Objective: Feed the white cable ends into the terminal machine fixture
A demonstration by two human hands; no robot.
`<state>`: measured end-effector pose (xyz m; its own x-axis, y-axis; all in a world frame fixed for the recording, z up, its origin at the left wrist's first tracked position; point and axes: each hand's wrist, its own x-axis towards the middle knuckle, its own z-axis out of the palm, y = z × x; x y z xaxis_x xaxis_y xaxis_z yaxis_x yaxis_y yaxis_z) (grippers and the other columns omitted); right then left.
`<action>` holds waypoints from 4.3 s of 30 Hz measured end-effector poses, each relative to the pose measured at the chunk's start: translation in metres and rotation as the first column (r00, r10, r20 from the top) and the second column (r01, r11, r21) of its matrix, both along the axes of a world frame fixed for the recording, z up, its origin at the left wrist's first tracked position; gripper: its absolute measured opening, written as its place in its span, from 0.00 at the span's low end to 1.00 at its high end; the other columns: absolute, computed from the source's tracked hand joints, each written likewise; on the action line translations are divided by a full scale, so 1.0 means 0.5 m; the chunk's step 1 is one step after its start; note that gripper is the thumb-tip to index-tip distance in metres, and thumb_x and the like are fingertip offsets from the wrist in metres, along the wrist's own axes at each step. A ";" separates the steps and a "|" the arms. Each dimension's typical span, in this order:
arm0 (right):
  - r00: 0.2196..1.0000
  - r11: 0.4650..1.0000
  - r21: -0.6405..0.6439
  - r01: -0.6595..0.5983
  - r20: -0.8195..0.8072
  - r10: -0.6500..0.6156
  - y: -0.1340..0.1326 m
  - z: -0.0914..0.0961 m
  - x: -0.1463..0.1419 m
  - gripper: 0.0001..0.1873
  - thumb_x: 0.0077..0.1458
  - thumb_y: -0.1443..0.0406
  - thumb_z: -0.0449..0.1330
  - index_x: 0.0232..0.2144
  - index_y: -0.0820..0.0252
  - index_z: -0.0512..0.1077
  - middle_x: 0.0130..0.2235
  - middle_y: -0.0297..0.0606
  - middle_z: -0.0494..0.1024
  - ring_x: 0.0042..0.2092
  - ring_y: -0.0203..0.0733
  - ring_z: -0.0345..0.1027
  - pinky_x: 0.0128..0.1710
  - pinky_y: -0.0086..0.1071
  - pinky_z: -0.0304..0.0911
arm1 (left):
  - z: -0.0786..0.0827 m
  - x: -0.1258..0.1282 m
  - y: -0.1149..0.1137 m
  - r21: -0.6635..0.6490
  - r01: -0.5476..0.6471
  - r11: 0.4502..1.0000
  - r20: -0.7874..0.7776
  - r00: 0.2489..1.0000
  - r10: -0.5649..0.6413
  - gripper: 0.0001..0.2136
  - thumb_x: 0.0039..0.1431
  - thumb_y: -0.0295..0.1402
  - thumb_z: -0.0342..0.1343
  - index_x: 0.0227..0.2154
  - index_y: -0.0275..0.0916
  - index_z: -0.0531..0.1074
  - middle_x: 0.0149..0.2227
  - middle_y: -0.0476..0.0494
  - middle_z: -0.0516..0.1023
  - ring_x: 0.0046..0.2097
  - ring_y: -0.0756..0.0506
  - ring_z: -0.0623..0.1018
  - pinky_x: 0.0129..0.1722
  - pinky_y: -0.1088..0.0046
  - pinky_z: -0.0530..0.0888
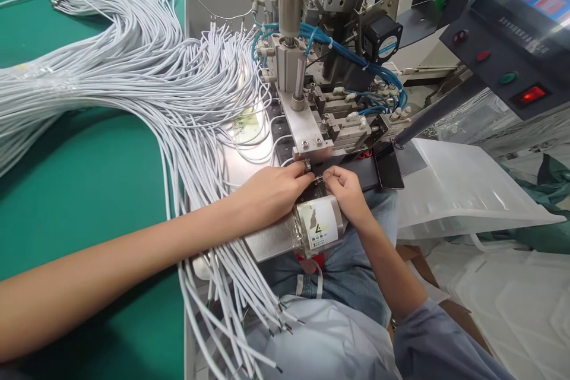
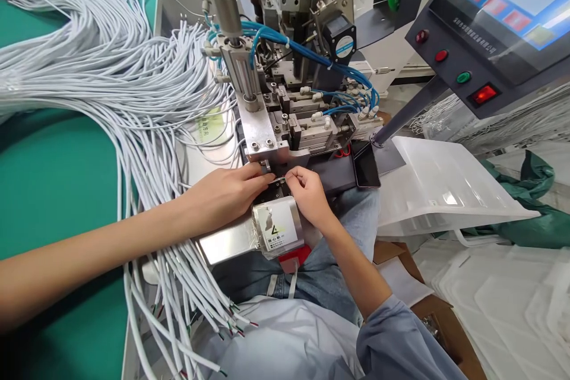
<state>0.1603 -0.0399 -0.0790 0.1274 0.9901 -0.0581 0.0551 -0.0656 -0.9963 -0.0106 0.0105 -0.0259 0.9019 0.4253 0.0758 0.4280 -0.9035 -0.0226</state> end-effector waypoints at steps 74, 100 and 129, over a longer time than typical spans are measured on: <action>0.960 0.927 0.304 0.219 0.104 -0.260 -0.101 0.115 -0.043 0.06 0.52 0.64 0.60 0.25 0.59 0.74 0.26 0.33 0.67 0.28 0.33 0.60 0.25 0.29 0.56 | 0.034 0.000 -0.029 -0.289 0.284 0.914 0.677 0.736 -0.014 0.10 0.61 0.27 0.47 0.31 0.35 0.74 0.27 0.45 0.72 0.28 0.53 0.71 0.26 0.79 0.68; 0.907 0.883 0.455 0.117 0.314 -0.282 -0.060 0.108 -0.043 0.12 0.52 0.69 0.57 0.17 0.61 0.68 0.18 0.27 0.50 0.22 0.31 0.48 0.22 0.30 0.47 | 0.026 0.001 -0.025 -0.242 0.067 0.968 0.627 0.772 0.103 0.09 0.55 0.25 0.52 0.20 0.35 0.69 0.22 0.50 0.67 0.24 0.54 0.66 0.22 0.78 0.61; 0.996 0.997 -0.018 0.077 0.036 -0.076 0.003 0.015 0.001 0.09 0.47 0.61 0.57 0.21 0.61 0.68 0.19 0.28 0.65 0.23 0.32 0.57 0.24 0.28 0.54 | -0.011 -0.002 0.009 -0.012 0.109 0.994 0.116 0.987 -0.107 0.12 0.56 0.22 0.46 0.40 0.34 0.71 0.32 0.44 0.68 0.31 0.49 0.72 0.29 0.75 0.70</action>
